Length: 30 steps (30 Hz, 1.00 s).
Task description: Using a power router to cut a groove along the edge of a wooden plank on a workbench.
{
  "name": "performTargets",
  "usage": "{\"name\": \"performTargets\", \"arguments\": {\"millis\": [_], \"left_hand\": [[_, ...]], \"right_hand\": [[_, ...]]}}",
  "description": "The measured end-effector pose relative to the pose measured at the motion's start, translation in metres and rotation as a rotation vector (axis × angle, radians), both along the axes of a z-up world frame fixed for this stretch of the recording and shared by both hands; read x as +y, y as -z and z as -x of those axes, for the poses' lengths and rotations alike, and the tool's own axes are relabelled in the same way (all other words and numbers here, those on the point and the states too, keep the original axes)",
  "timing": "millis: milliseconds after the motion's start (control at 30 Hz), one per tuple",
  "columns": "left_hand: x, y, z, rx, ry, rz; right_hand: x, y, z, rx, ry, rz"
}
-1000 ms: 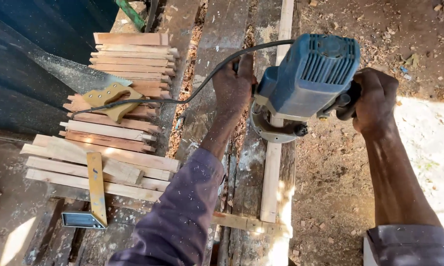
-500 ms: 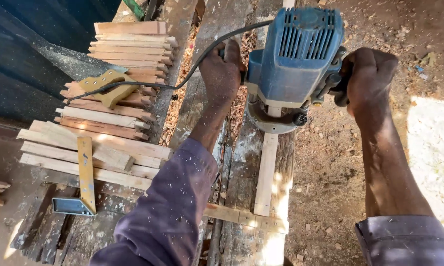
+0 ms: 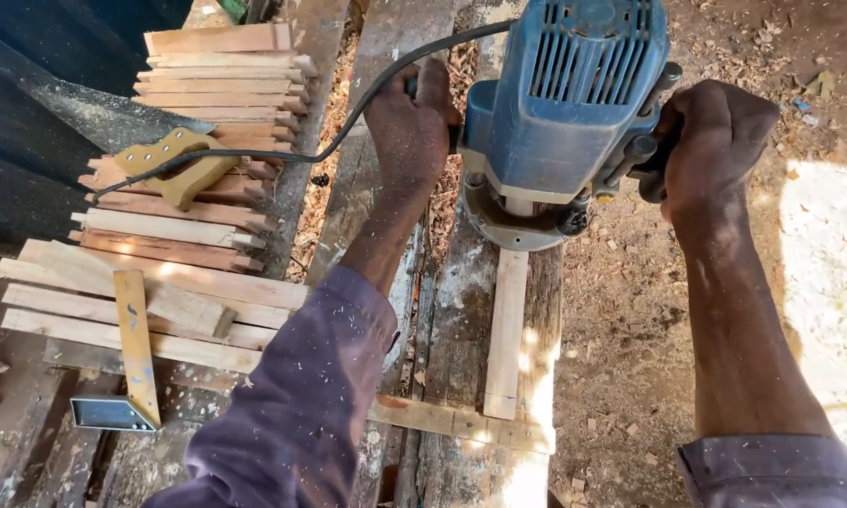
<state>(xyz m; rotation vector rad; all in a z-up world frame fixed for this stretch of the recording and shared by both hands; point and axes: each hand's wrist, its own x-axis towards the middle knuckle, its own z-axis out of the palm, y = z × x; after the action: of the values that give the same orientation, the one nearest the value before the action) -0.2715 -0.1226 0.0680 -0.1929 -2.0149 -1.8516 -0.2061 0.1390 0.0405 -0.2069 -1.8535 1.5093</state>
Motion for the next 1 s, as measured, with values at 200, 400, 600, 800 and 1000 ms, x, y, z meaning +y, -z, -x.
{"name": "performTargets", "arguments": {"millis": [200,400,600,800,1000], "left_hand": [[0.0,0.011,0.011,0.035,0.036,-0.022],[0.0,0.016,0.009,0.124,0.088,-0.03],[0.002,0.014,0.005,0.182,0.048,-0.021],[-0.002,0.012,0.012,0.169,-0.078,0.101],[0.001,0.01,0.007,0.071,-0.023,0.044]], "right_hand": [[0.0,0.0,0.0,0.064,-0.021,-0.079],[0.01,0.005,0.001,0.031,-0.041,-0.117],[0.014,0.011,0.0,0.102,-0.037,-0.185],[0.016,0.014,0.007,0.158,-0.047,-0.281],[0.007,0.01,0.003,0.014,-0.034,0.07]]}}
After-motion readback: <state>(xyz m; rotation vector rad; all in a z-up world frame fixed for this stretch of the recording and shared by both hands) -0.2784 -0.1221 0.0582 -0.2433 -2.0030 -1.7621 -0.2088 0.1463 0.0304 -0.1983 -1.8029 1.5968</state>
